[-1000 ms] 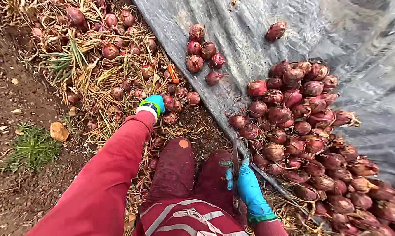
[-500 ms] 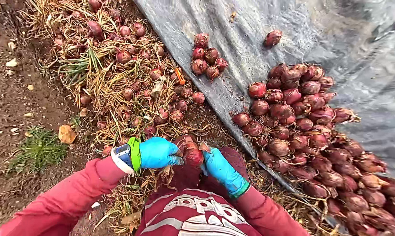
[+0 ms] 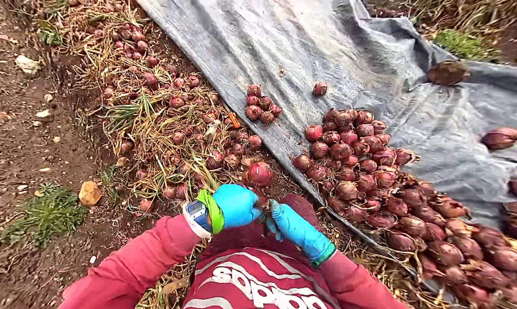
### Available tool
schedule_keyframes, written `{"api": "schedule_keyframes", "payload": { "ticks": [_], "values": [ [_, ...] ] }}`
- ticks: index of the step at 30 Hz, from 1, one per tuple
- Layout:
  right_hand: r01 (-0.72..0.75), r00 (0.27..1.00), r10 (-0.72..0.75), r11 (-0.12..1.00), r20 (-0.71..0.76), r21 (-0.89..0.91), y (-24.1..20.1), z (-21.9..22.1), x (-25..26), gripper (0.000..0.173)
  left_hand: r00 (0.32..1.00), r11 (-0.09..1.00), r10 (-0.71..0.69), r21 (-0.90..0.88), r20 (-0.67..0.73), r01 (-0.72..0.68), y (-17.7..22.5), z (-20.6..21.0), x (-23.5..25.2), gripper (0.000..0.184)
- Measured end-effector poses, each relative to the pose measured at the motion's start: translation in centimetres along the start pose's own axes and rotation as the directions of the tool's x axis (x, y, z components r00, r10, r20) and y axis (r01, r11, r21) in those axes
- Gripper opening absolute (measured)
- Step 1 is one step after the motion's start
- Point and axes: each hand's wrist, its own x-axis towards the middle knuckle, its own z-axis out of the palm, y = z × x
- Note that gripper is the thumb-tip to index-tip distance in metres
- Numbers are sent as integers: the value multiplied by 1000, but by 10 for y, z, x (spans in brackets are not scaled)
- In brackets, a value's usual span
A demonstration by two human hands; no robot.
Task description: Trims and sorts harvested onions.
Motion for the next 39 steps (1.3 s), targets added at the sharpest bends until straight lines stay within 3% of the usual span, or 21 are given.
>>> {"api": "schedule_keyframes", "payload": {
  "ticks": [2,4,5,7,9,10,12,15,18,19,21,23,25,27,28,29,31,34,37,39],
  "values": [
    [43,991,-42,999,-129,4,-16,-11,3,92,998,999,48,-4,43,-48,0,5,15,37],
    [120,919,-50,980,-391,156,-16,-38,8,90,985,986,-148,-91,-91,139,-51,-17,29,39],
    [143,864,-11,964,-503,223,-12,-57,11,89,934,947,-306,-156,-182,280,-91,-29,30,40],
    [85,800,93,961,-593,265,0,-91,17,91,751,803,-596,-197,-284,563,-181,-39,23,38],
    [0,803,191,947,-564,321,19,-108,30,91,611,648,-749,-88,-257,757,-244,-48,25,48],
    [-51,815,247,931,-524,361,30,-108,37,91,592,618,-775,-72,-222,783,-251,-52,35,55],
    [-126,838,327,895,-437,428,47,-99,57,89,686,711,-703,-160,-190,684,-233,-58,85,50],
    [-178,860,375,856,-346,485,52,-83,81,91,812,810,-554,-341,-183,476,-177,-54,219,38],
    [-174,870,382,831,-314,529,43,-78,89,89,889,890,-436,-214,-142,402,-157,-22,350,62],
    [-186,867,393,826,-307,532,41,-79,87,88,902,906,-417,-136,-112,401,-155,-8,378,71],
    [-209,854,420,817,-306,538,41,-88,85,88,901,905,-424,-40,-94,423,-151,1,406,72],
    [-224,820,466,796,-332,563,50,-96,89,89,877,865,-481,-177,-21,470,-154,-12,398,79],
    [-206,804,471,792,-362,574,60,-97,101,82,824,649,-559,-571,92,503,-156,-24,360,80],
    [-168,827,399,847,-395,505,61,-92,119,61,825,229,-536,-910,180,347,-147,-25,312,70],
    [-168,838,358,887,-411,431,57,-89,130,51,834,39,-517,-967,195,251,-136,-25,288,67],
    [-178,839,327,921,-435,348,49,-86,139,47,843,-50,-504,-980,190,191,-123,-24,265,67],
    [-159,835,241,966,-494,202,25,-82,149,51,859,17,-500,-990,110,137,-94,-22,224,66],
    [70,819,-12,994,-574,79,4,-77,140,57,948,287,-316,-957,-43,53,-69,-24,169,71],
    [227,784,-181,974,-593,3,-11,-73,106,76,994,410,-61,-910,-91,-58,-55,-33,129,101],
    [287,791,-250,958,-558,-21,-17,-68,82,80,987,688,-108,-726,-120,-12,-46,-40,109,86]
  ]
}}
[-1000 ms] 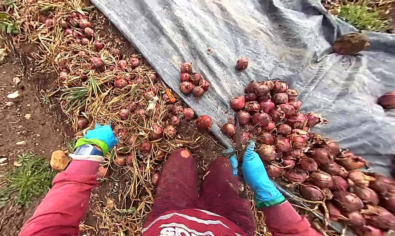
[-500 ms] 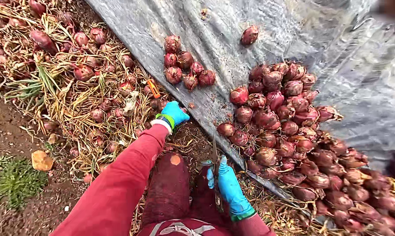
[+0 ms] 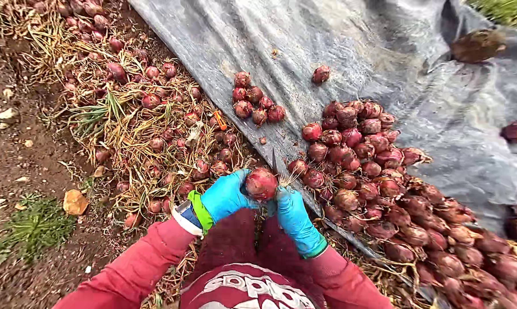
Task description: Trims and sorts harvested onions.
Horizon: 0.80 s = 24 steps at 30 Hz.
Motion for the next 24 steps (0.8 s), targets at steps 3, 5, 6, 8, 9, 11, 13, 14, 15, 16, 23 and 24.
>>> {"api": "schedule_keyframes", "payload": {
  "ticks": [3,5,6,8,9,11,13,14,15,16,23,24],
  "values": [
    [84,994,-85,996,62,11,-29,-4,-34,80,994,876,54,473,92,-91,22,-9,-40,60],
    [129,987,-125,991,104,-38,-57,-6,-51,80,982,732,73,659,175,-172,43,-24,-67,66],
    [121,983,-113,991,145,-51,-72,-9,-57,81,983,656,85,733,164,-180,52,-34,-79,69],
    [99,970,-95,995,225,-10,-90,-17,-65,82,988,579,155,810,5,-95,63,-53,-99,74],
    [85,969,-91,996,229,34,-92,-18,-69,83,970,609,213,792,-116,-39,64,-60,-107,73],
    [35,980,-42,999,197,41,-91,-12,-74,84,891,720,328,694,-312,-22,64,-60,-124,61],
    [8,950,11,998,312,-60,-81,-3,-78,90,929,707,288,706,-234,-42,71,-37,-146,46],
    [20,918,23,994,396,-106,-78,1,-80,91,978,638,187,768,-87,-54,74,-18,-153,43],
    [46,894,31,986,447,-161,-77,6,-81,91,994,579,92,809,57,-101,73,0,-155,40],
    [68,888,35,976,458,-206,-77,10,-81,91,988,558,37,817,148,-143,67,11,-151,37],
    [-153,988,153,987,15,41,-48,-5,-42,88,881,823,18,507,-472,255,-18,-55,-33,49],
    [-186,982,184,981,37,54,-37,-8,-40,88,871,838,-22,466,-491,284,-33,-53,-2,49]
  ]
}}
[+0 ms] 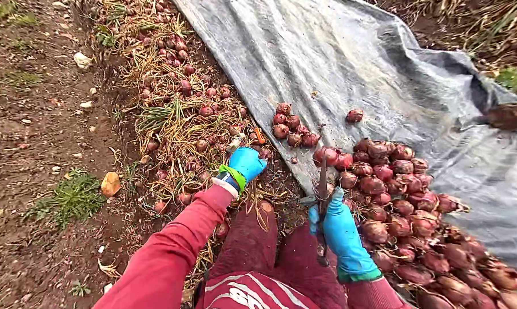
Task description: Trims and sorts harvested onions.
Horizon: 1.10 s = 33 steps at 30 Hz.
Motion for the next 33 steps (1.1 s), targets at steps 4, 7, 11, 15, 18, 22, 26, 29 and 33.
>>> {"api": "schedule_keyframes", "payload": {
  "ticks": [4,7,11,15,18,22,26,29,33],
  "values": [
    [-210,977,208,977,37,47,44,1,0,86,969,987,-78,156,236,41,-21,123,89,36],
    [-364,931,361,928,43,84,68,-3,-2,88,890,917,-326,335,318,216,-19,160,121,25],
    [-522,853,518,842,67,133,84,-9,-2,85,815,871,-419,429,399,238,-23,171,148,34],
    [-557,830,552,808,81,195,94,-10,24,86,841,851,-314,523,441,43,-35,167,154,42],
    [-524,850,520,818,84,238,98,-12,32,89,895,910,-192,415,402,8,-48,164,138,92],
    [-549,834,542,800,99,244,94,-15,32,88,934,838,-213,-438,288,326,-32,137,97,131],
    [-431,892,393,888,225,158,83,-7,33,83,973,511,-14,-835,229,204,9,64,29,85],
    [-145,956,81,966,284,214,47,1,26,77,932,735,245,-678,267,2,25,20,-22,45],
    [161,953,-212,960,215,230,9,5,0,80,827,919,395,-194,400,-344,23,-34,-77,41]
  ]
}}
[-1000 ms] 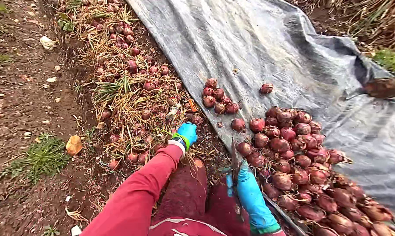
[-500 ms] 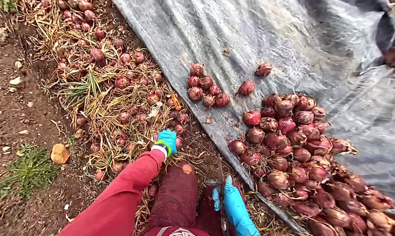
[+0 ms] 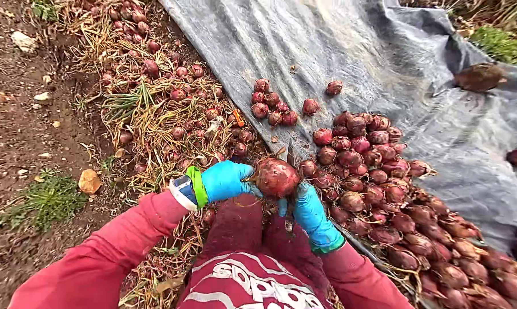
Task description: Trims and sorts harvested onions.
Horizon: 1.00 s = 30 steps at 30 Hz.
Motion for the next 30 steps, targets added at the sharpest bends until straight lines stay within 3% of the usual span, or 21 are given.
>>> {"api": "schedule_keyframes", "payload": {
  "ticks": [3,5,8,10,11,13,16,17,19,21,23,25,26,28,30],
  "values": [
    [48,999,-46,991,19,-127,-12,19,-22,86,992,980,-31,201,123,6,19,-16,-41,41],
    [16,1000,-18,970,-5,-244,-19,30,-31,82,990,959,-64,281,122,28,13,-20,-50,43],
    [-61,998,66,970,13,-237,-24,27,-37,78,978,915,-191,344,-89,210,-13,-29,-47,45],
    [-152,988,144,969,-54,-193,-11,25,-32,82,932,938,-243,182,-268,297,-22,-25,-39,46],
    [-211,977,203,952,-57,-222,0,22,-27,85,923,954,-227,122,-311,276,-18,-17,-35,46],
    [-293,939,336,893,72,-343,16,13,-17,90,963,963,-147,189,-227,191,4,10,-26,44],
    [-302,910,388,864,149,-403,10,5,3,92,995,950,-26,313,100,-6,35,46,5,41],
    [-317,924,371,878,92,-358,11,1,6,92,993,955,-27,297,115,-9,31,49,22,39],
    [-306,952,293,927,-93,-219,19,-14,20,90,986,962,-166,213,-30,169,-2,31,67,36],
    [-309,924,276,947,-265,-87,33,-35,36,89,896,918,-381,18,-226,395,-58,12,125,40],
    [-377,885,343,925,-317,-54,45,-52,41,89,799,857,-513,-130,-313,499,-113,12,184,45],
    [-452,857,421,891,-296,-40,54,-54,35,86,742,791,-612,-215,-272,573,-152,35,237,49],
    [-482,845,456,876,-280,-31,59,-54,29,84,708,738,-673,-266,-214,620,-166,52,258,61],
    [-537,811,511,843,-283,-17,68,-53,22,85,618,626,-772,-348,-150,698,-178,86,286,81],
    [-577,776,553,816,-302,12,76,-56,21,87,548,569,-816,-427,-185,703,-181,106,295,87]
  ]
}}
